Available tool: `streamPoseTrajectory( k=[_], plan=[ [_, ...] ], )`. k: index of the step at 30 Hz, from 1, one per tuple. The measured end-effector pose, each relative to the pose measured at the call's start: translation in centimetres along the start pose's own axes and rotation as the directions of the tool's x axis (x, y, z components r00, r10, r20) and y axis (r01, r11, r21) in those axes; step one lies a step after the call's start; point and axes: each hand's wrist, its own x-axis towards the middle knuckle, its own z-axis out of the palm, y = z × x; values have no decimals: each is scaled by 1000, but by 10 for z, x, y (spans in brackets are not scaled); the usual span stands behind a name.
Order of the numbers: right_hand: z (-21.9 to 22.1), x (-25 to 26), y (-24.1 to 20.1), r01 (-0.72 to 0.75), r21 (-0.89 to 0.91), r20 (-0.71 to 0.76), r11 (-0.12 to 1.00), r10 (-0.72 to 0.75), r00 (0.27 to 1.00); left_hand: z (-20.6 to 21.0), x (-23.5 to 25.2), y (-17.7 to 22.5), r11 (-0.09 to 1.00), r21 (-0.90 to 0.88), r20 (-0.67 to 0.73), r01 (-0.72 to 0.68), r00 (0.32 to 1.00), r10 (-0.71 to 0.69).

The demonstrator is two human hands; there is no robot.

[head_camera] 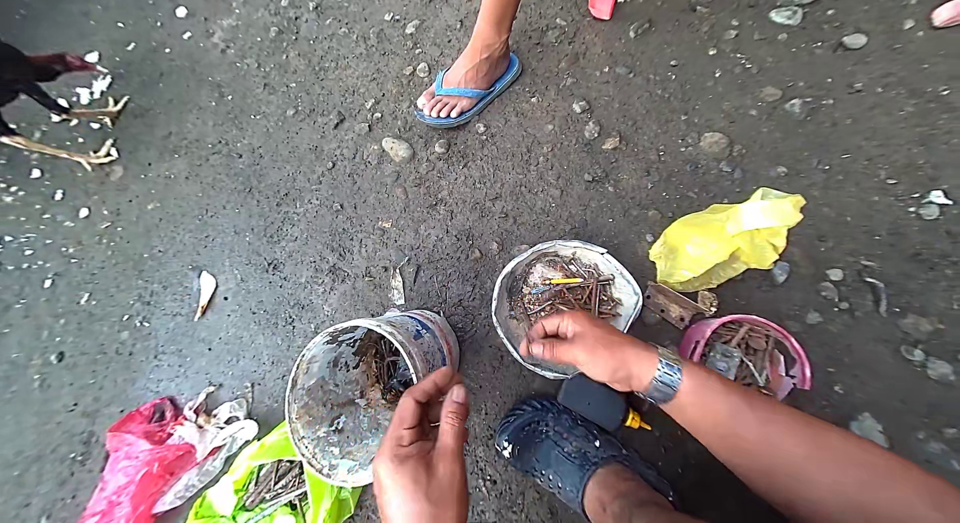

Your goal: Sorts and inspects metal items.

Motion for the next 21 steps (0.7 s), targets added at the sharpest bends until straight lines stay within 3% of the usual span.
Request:
streamPoseTrajectory(
  k=[3,7,10,12,14,16,18,21],
  plan=[
    [17,-23,-17,271,-223,146,936,-243,959,7,-4,7,997,14,211,-74,975,70],
    [38,-28,-28,362,-327,157,873,-327,932,8,-8,1,987,-10,208,-161,965,160],
    [28,-11,-26,240,-545,66,804,-245,967,-27,-6,-1,977,-5,81,-214,973,214],
    [11,13,-14,25,-745,-114,667,-164,980,-56,1,-7,972,44,-82,-232,969,235],
    [-6,38,5,-95,-851,-237,516,-217,947,-75,12,-12,977,108,-227,-183,952,204],
    [-16,55,18,-84,-910,-222,405,-305,926,-82,18,-17,982,158,-261,-105,955,144],
    [-18,68,26,29,-952,-93,304,-380,920,-79,18,-18,983,161,-258,-87,958,127],
    [-8,81,32,77,-972,-12,223,-370,929,-62,12,-20,985,155,-224,-78,968,111]
  ],
)
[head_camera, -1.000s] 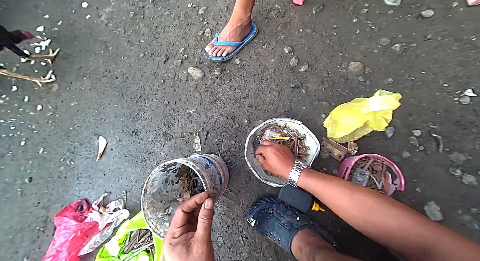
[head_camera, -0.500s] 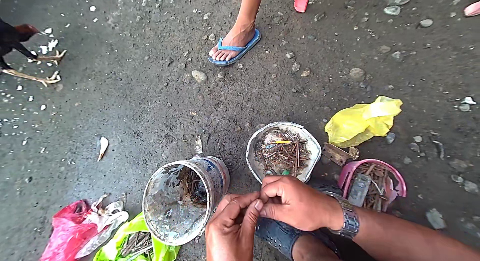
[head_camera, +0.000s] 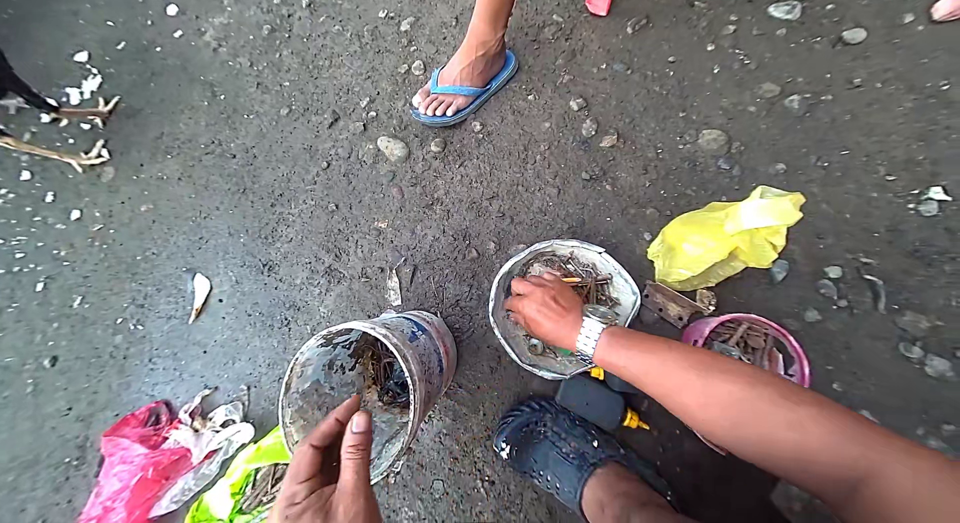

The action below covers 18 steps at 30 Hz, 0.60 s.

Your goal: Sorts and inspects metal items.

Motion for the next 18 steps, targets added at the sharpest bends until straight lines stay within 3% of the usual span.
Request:
streamPoseTrajectory(
  k=[6,14,18],
  plan=[
    [-1,-1,0,-246,-34,-2,969,246,969,31,-7,-13,997,47,-10,56,998,-56],
    [-2,-1,5,-242,-63,-13,968,241,970,33,-5,-16,996,59,-20,69,997,-68],
    [4,-1,11,-173,-81,-134,982,161,978,32,-7,-14,995,44,-19,86,996,-85]
  ],
)
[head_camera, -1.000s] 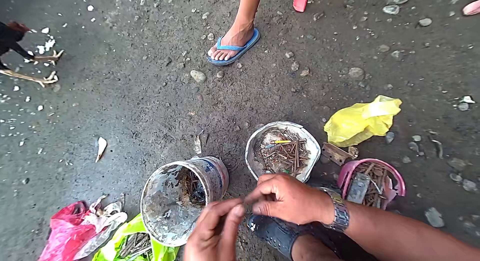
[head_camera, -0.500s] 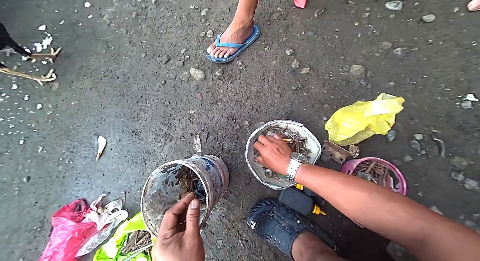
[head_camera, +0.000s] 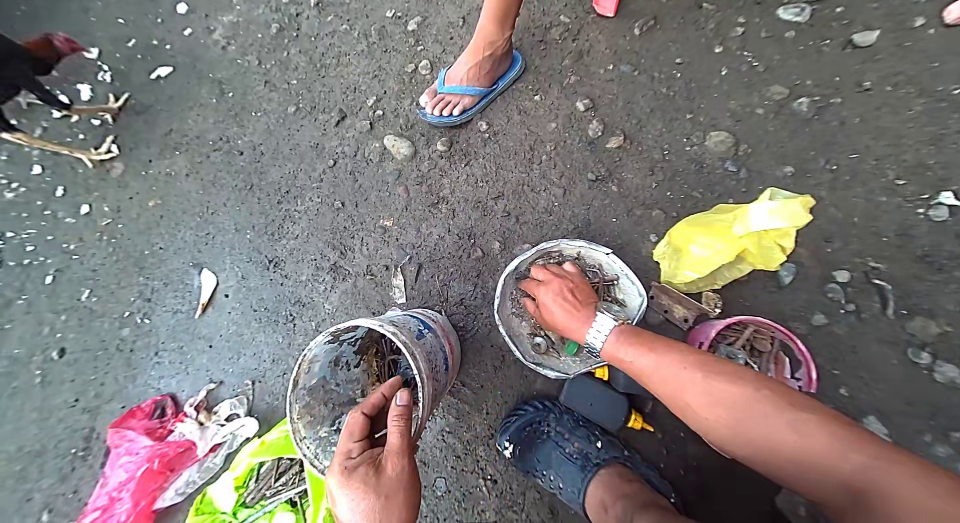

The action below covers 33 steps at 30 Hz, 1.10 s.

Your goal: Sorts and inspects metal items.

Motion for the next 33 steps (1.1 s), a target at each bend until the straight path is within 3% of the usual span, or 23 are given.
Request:
streamPoseTrajectory(
  k=[4,7,10,15,18,20,23,26,28,31,33],
  plan=[
    [-20,-13,11,3,223,-199,975,43,979,3,-4,3,983,-59,-64,-175,983,171],
    [-67,-47,5,87,502,-179,860,5,984,15,-18,21,941,-47,85,-334,938,337],
    [-97,-90,-18,111,726,-95,678,-61,994,42,-37,43,930,-80,334,-358,870,363],
    [-92,-116,-39,132,846,-136,517,-30,990,51,-49,47,927,-115,340,-357,862,375],
    [-87,-105,-30,76,762,-73,643,-30,997,8,-29,38,934,-48,268,-354,896,353],
    [-73,-89,-13,21,595,-51,804,12,999,-30,-10,29,950,-18,147,-311,939,310],
    [-50,-62,6,30,391,-51,920,-11,999,-80,17,11,974,-9,-58,-227,972,226],
    [-32,-42,8,140,278,-32,950,-137,990,-134,30,-18,982,140,-230,-124,961,154],
    [-22,-31,4,187,196,36,963,-198,980,-167,34,-43,974,227,-318,19,946,56],
    [-9,-19,0,212,111,146,971,-227,963,-194,33,-81,902,327,-329,283,929,-172],
    [-4,-19,2,331,71,31,941,-334,942,-193,34,-105,835,354,-338,421,890,-305]
  ],
)
